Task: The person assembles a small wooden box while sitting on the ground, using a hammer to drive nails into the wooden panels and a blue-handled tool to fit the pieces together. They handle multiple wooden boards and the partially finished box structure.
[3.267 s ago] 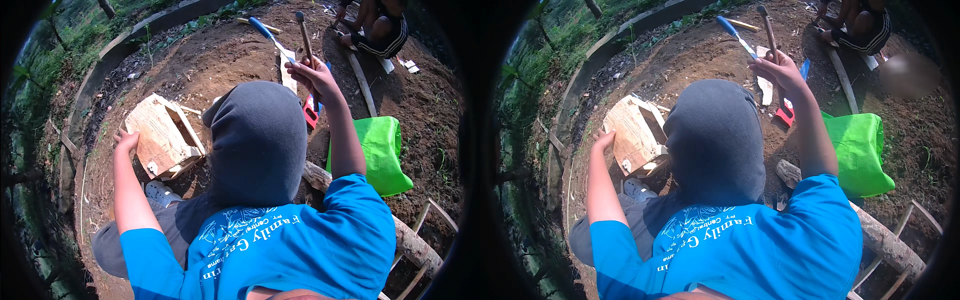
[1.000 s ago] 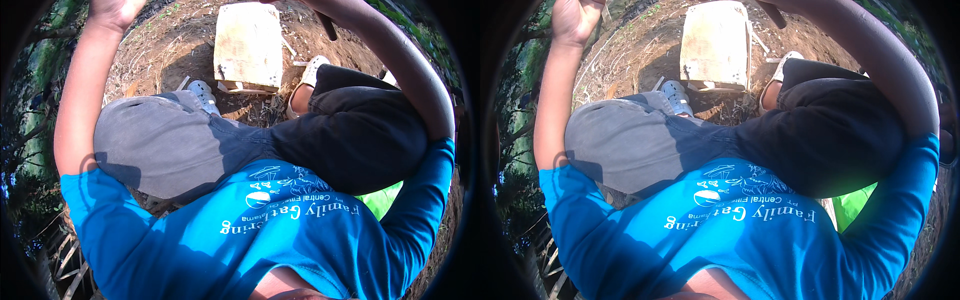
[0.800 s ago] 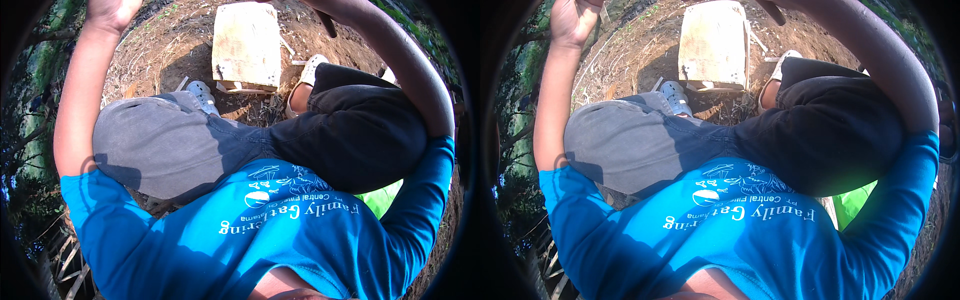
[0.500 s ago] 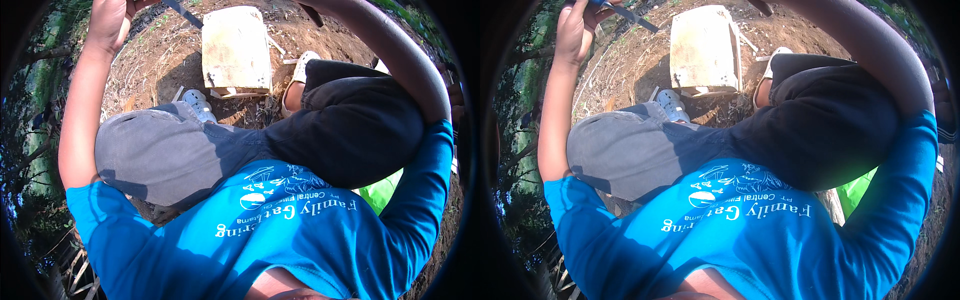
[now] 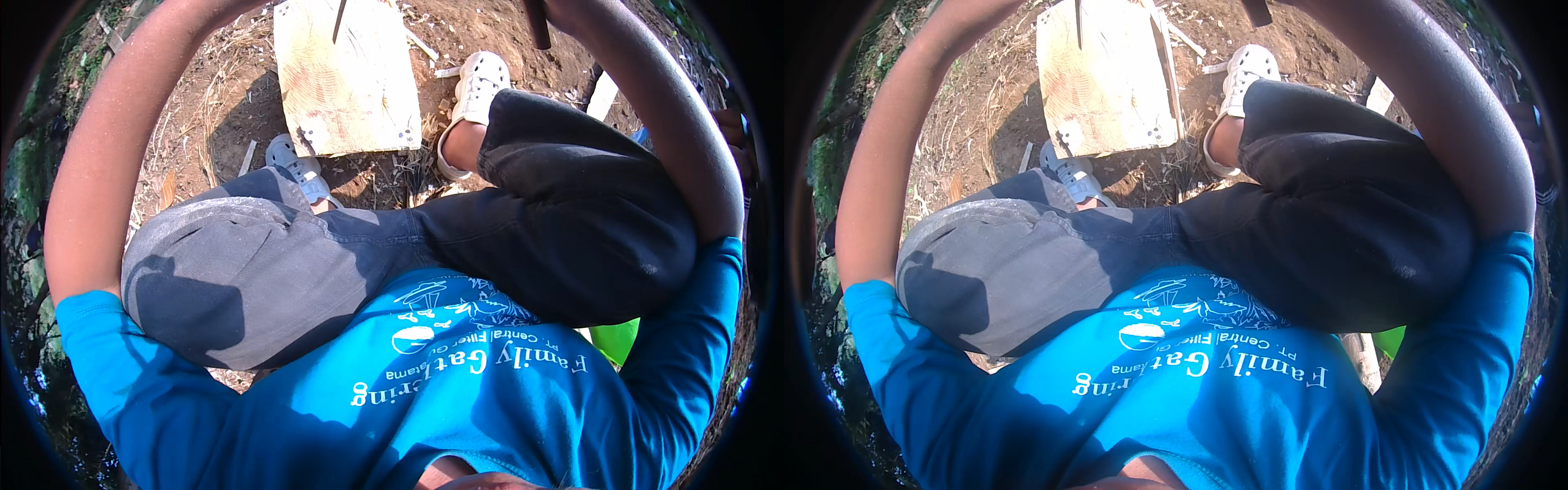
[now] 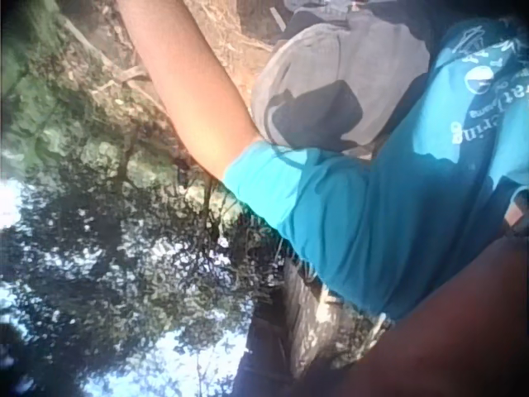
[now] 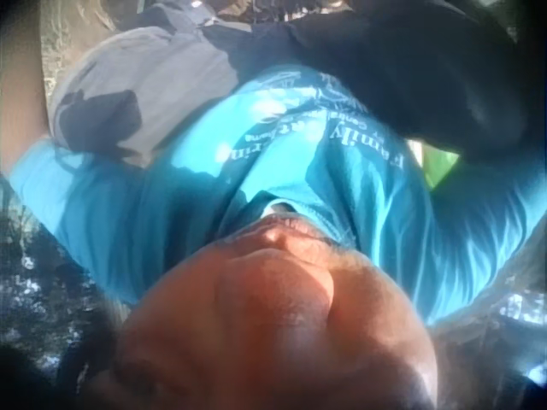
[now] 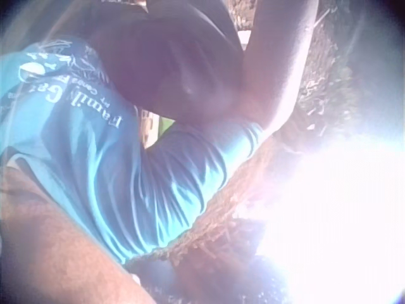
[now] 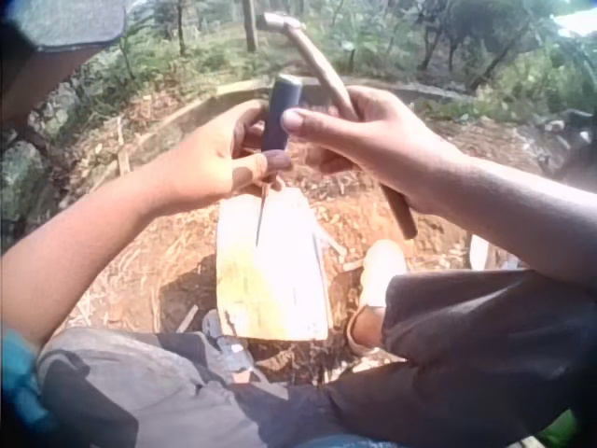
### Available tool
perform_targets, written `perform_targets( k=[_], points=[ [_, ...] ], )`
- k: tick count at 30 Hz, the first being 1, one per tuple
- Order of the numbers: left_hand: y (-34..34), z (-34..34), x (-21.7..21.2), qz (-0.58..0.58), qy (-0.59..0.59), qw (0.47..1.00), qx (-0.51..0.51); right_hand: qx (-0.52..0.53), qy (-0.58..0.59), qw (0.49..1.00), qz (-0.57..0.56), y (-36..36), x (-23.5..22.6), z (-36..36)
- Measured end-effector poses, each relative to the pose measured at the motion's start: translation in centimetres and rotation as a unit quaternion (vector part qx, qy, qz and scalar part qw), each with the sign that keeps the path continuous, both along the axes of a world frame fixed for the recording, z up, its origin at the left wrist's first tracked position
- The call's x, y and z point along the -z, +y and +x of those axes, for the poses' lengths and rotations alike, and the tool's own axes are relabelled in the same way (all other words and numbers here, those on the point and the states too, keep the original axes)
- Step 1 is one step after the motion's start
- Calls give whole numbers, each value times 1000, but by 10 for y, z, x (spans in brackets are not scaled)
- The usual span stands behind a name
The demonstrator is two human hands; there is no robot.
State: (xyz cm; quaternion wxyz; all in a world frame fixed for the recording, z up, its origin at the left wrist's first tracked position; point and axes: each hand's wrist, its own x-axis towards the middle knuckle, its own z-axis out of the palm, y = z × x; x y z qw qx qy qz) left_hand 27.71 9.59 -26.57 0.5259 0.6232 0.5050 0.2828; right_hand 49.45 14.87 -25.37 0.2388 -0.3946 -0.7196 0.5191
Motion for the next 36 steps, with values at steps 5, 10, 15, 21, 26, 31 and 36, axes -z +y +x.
perform_targets(
  k=[5,10,15,21,26,31,36],
  points=[
    [20,13,29,71,23,992,106,45,25,996,-76,-8,5,15],
    [28,38,29,74,71,971,214,184,-35,979,-74,-51,-13,43],
    [35,38,48,224,309,855,353,213,-49,976,-15,-93,-40,112],
    [-8,69,46,246,492,688,473,358,3,932,60,-130,-92,135],
    [-31,99,87,241,541,590,548,371,172,910,63,-166,-69,141],
    [-22,95,134,242,422,689,538,292,388,873,-32,-153,14,161],
    [-44,95,125,230,402,782,417,304,396,865,-39,-154,-4,158]
  ],
)
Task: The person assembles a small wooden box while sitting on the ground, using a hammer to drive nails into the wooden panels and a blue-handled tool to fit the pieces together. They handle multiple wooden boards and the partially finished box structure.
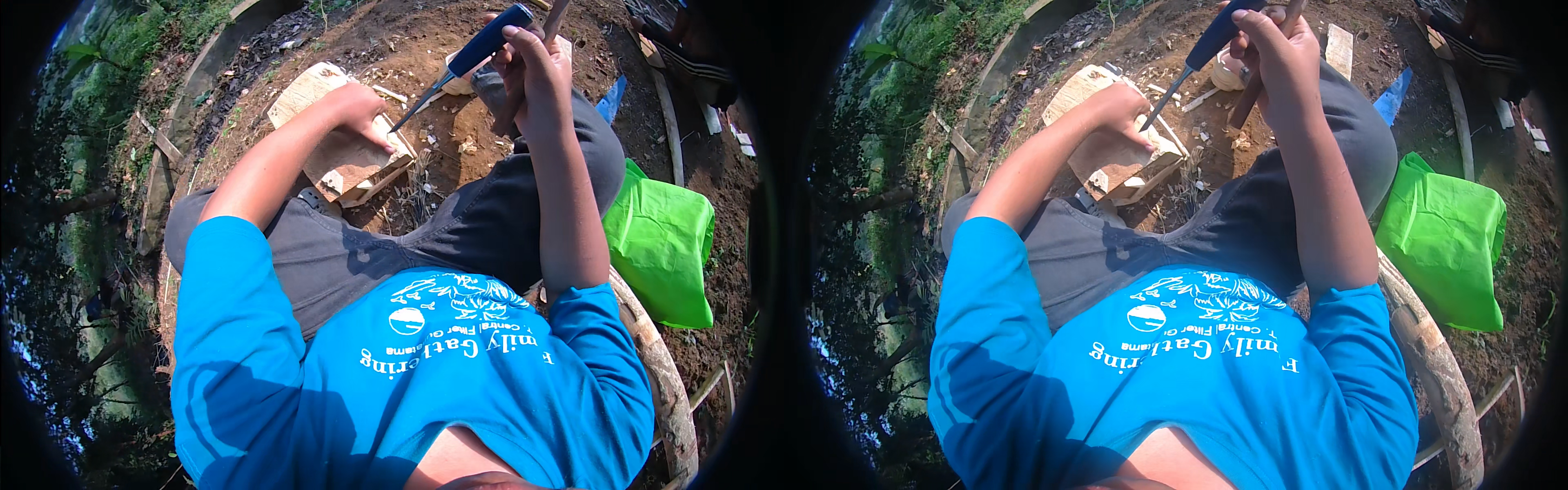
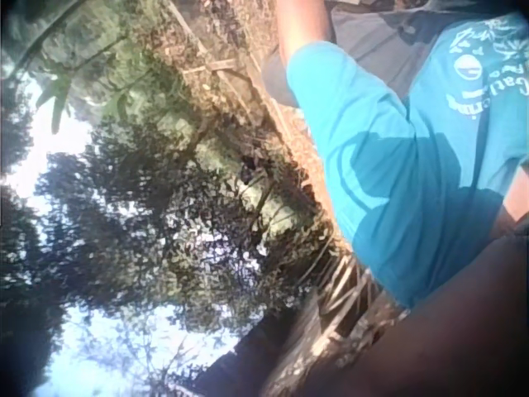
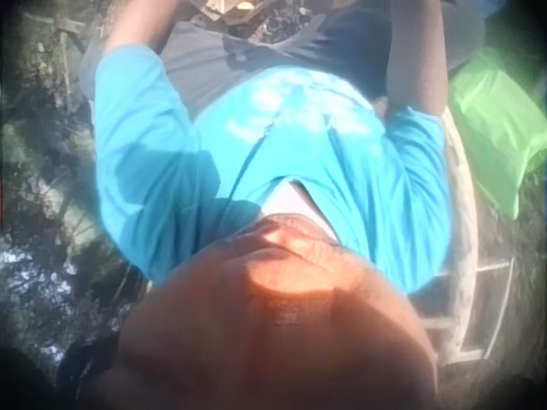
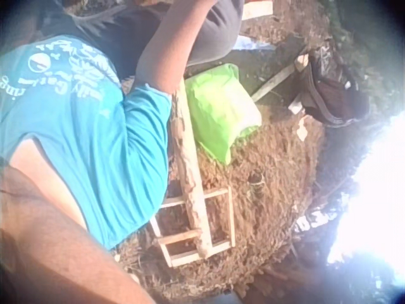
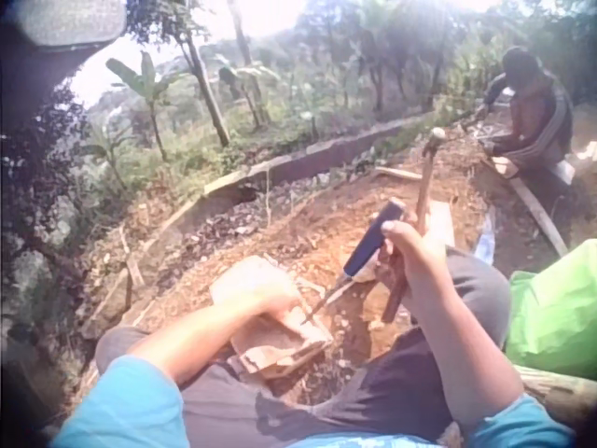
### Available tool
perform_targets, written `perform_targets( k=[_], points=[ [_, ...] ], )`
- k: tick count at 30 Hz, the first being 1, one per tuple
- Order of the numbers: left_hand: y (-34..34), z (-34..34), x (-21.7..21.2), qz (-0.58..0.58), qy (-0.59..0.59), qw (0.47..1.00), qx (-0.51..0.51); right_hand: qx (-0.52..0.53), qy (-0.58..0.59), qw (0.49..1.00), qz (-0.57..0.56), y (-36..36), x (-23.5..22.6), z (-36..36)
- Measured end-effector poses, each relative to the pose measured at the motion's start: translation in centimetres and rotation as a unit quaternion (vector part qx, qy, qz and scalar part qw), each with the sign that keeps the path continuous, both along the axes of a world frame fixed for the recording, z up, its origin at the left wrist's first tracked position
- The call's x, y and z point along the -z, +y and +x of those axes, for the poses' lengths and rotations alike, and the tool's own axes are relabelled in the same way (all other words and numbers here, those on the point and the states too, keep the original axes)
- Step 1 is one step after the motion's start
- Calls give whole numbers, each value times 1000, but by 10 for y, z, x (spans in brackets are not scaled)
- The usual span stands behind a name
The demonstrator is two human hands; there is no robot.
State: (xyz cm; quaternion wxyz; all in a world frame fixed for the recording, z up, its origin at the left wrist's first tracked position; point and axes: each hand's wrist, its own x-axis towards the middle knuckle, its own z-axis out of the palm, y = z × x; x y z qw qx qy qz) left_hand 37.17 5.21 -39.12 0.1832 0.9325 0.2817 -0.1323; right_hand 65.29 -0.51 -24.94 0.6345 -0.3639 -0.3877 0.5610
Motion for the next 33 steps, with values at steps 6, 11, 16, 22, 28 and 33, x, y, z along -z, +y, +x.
perform_targets(
  k=[6,11,16,22,28,33],
  points=[
    [12,35,-22,-2,-4,962,-272,76,-9,997,-21,-11,-33,0],
    [9,79,-12,-71,10,893,-444,80,10,997,4,-9,-30,-8],
    [-1,74,14,-168,-38,896,-409,239,-57,964,-102,-1,-31,-38],
    [11,45,32,-302,-22,907,-293,-78,21,996,-28,-10,18,-4],
    [1,24,-113,-228,-204,925,-226,-20,-39,998,-35,-25,29,-6],
    [-31,38,-128,-75,-322,922,-201,-45,-63,997,-26,-27,35,-26]
  ],
)
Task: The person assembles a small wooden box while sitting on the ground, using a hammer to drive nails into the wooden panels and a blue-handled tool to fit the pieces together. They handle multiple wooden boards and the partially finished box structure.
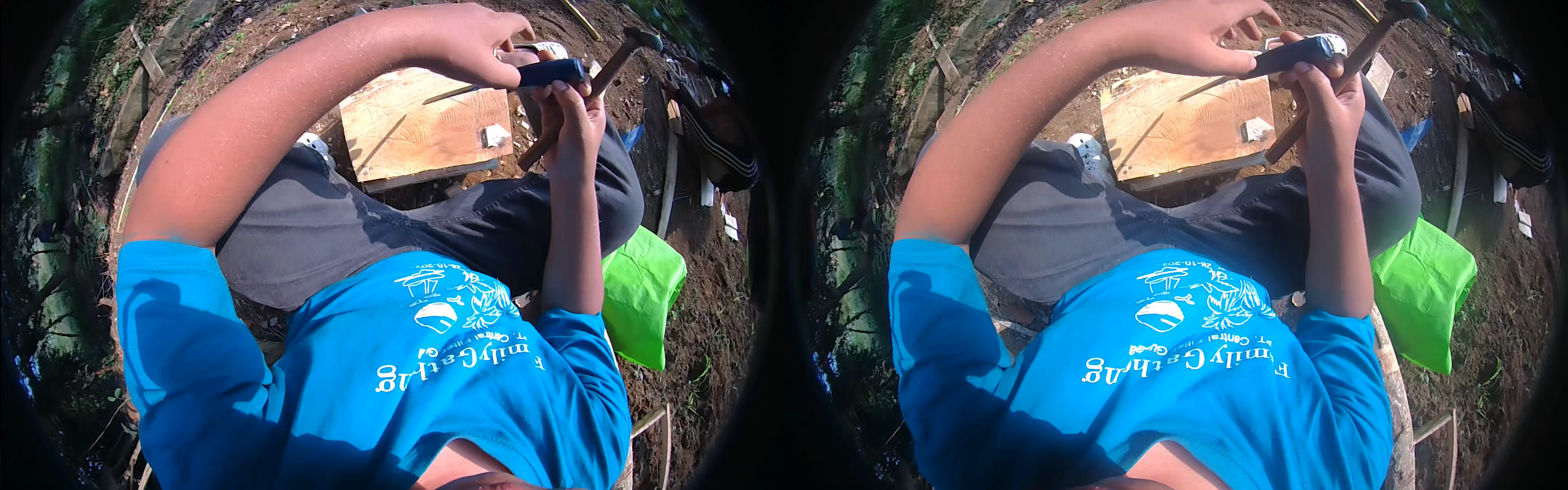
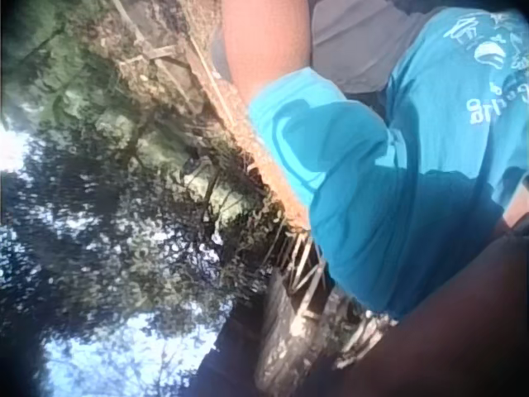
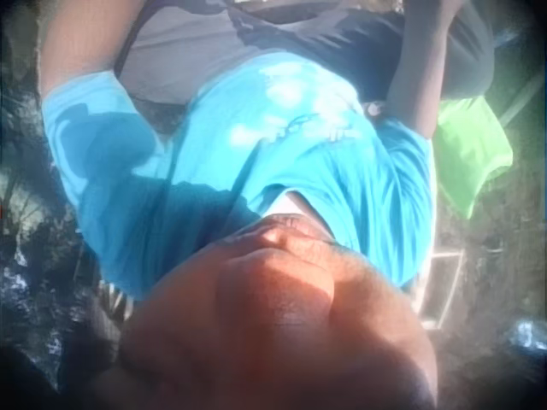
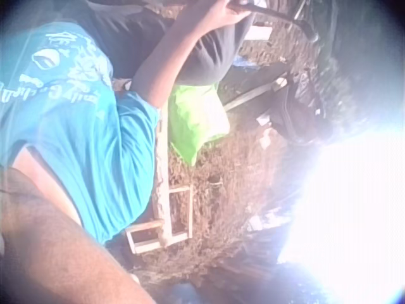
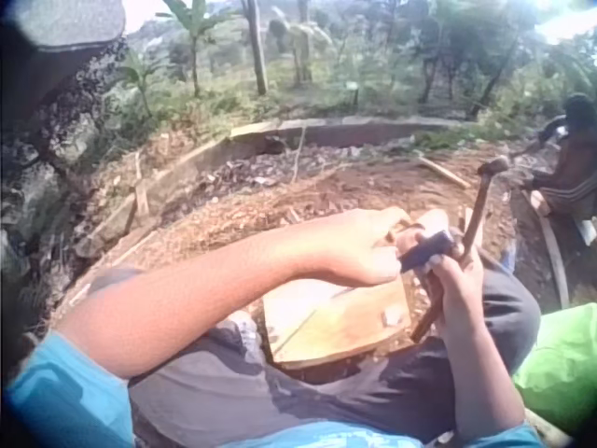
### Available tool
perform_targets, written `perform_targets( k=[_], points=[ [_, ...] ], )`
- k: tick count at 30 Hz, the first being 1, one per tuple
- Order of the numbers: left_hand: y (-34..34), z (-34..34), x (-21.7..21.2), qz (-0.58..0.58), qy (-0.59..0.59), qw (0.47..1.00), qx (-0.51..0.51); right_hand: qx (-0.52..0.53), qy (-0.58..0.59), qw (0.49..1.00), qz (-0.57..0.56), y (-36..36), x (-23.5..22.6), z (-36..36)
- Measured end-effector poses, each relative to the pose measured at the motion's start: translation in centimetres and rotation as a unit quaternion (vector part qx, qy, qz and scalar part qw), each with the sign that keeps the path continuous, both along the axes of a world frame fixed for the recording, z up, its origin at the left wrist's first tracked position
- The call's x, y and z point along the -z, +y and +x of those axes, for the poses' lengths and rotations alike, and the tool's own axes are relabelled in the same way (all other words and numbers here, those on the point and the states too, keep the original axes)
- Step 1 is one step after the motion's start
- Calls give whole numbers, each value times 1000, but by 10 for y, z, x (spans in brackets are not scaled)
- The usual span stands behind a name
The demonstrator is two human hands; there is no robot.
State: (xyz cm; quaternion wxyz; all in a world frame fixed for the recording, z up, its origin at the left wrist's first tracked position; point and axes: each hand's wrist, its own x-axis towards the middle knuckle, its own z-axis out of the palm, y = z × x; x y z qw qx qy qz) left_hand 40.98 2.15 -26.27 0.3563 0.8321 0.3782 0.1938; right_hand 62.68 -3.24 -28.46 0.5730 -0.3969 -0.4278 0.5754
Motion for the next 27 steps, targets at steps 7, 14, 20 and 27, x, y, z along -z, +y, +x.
perform_targets(
  k=[7,14,20,27],
  points=[
    [-53,62,32,30,-174,960,-216,-35,31,999,-17,-10,11,13],
    [-48,66,70,164,-66,932,-317,-57,-60,996,12,-7,8,0],
    [-28,71,84,170,-95,931,-308,-59,-75,994,46,2,5,-5],
    [-28,68,76,155,-57,935,-314,-54,-97,993,40,10,9,-3]
  ],
)
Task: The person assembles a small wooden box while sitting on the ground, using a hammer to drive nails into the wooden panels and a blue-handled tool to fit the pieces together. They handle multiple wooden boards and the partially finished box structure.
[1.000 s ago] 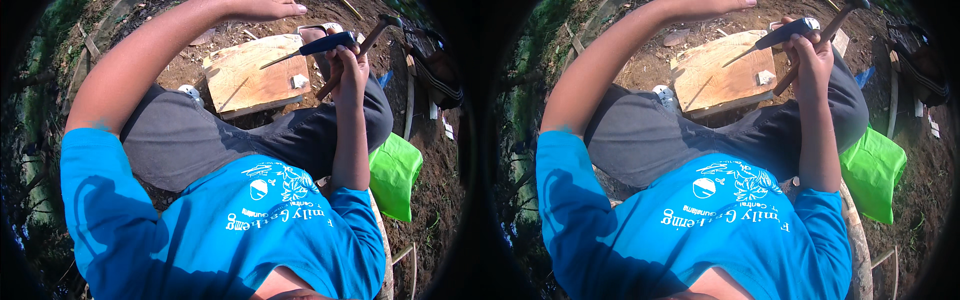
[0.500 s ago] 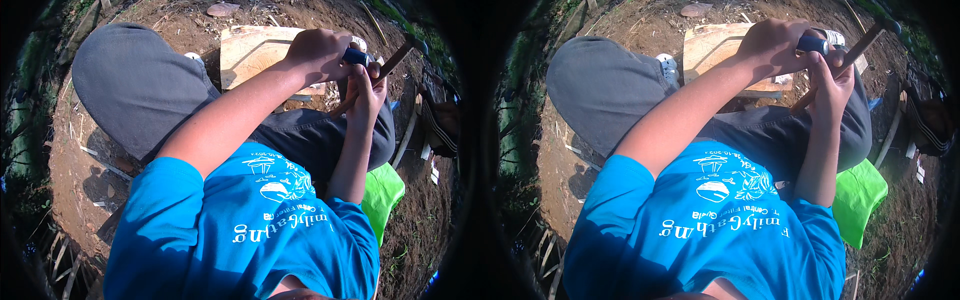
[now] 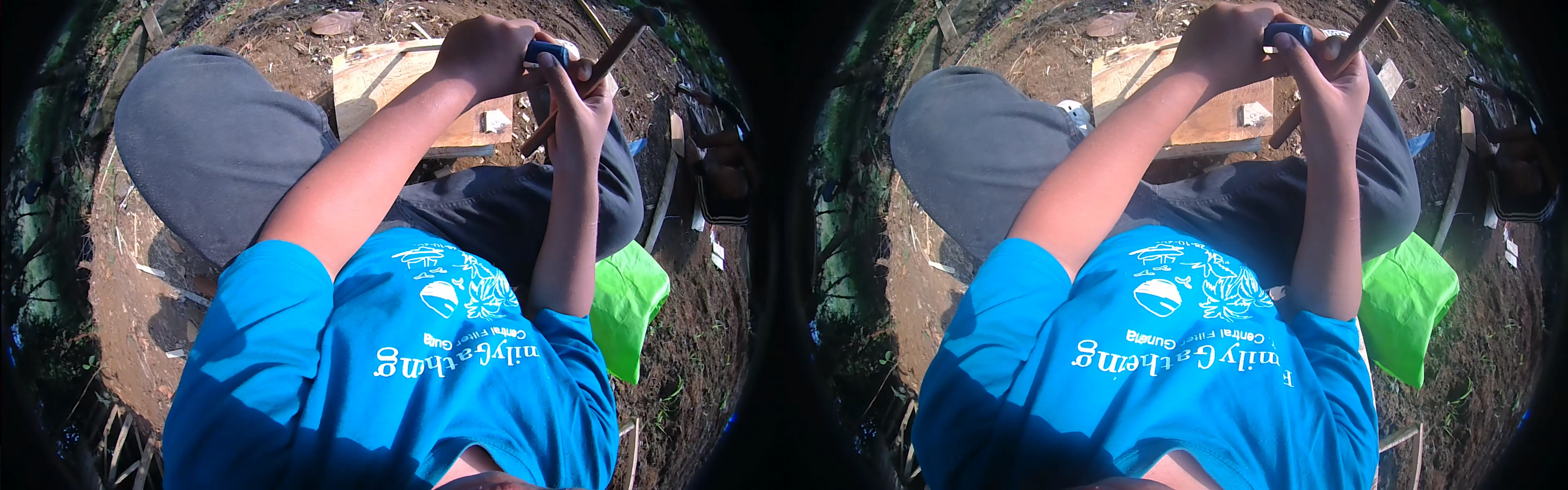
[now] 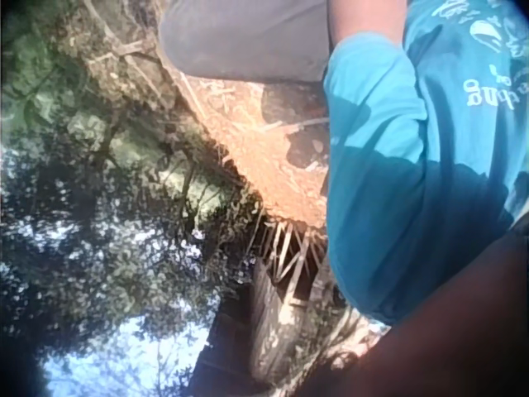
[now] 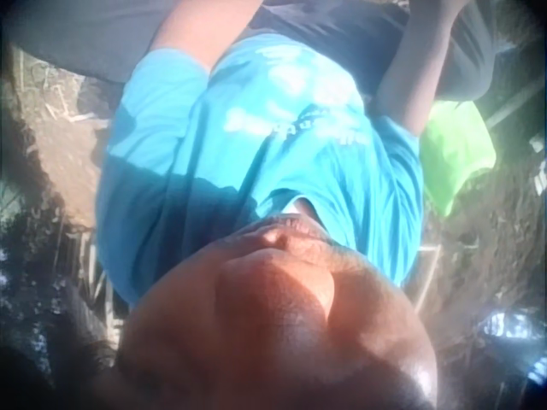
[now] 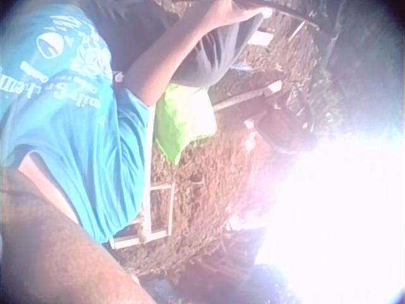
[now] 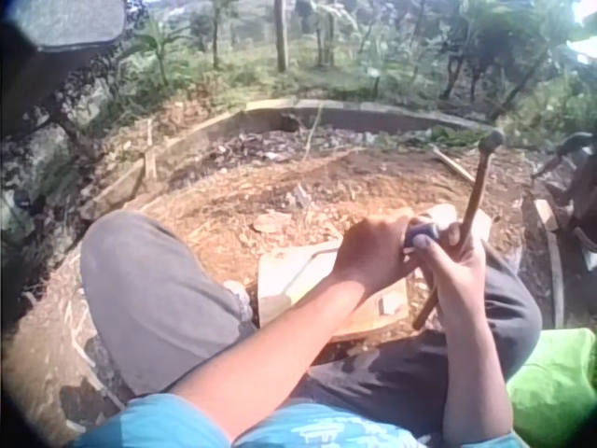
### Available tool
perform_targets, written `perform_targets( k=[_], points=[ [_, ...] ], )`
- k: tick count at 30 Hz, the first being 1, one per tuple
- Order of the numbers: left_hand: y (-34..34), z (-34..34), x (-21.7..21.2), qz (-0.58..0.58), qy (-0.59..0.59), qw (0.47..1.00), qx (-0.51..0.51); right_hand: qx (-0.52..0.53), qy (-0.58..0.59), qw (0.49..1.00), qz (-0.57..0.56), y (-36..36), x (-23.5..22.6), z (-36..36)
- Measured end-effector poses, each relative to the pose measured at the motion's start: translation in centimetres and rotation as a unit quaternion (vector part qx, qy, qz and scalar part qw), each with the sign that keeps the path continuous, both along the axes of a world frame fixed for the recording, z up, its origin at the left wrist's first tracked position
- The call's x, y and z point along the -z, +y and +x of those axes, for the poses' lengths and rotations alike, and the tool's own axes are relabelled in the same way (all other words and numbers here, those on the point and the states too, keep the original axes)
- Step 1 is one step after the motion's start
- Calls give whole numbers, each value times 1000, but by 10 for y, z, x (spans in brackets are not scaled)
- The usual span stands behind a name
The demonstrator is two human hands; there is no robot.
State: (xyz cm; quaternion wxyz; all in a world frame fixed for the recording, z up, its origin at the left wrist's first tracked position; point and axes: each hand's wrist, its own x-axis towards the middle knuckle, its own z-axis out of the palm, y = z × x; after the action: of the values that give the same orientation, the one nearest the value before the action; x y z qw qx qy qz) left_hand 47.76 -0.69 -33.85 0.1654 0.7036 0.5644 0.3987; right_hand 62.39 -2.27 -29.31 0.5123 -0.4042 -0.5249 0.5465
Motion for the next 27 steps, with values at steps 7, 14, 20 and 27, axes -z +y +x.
perform_targets(
  k=[7,14,20,27],
  points=[
    [-13,2,-1,59,-62,996,-21,26,32,999,9,1,-2,-9],
    [-13,1,4,25,-56,998,-6,41,19,999,6,-3,-2,-6],
    [-6,-7,-1,-39,-11,999,13,58,-51,997,5,-6,-5,-11],
    [3,-11,1,-32,-61,996,49,79,8,997,6,-3,-10,-6]
  ],
)
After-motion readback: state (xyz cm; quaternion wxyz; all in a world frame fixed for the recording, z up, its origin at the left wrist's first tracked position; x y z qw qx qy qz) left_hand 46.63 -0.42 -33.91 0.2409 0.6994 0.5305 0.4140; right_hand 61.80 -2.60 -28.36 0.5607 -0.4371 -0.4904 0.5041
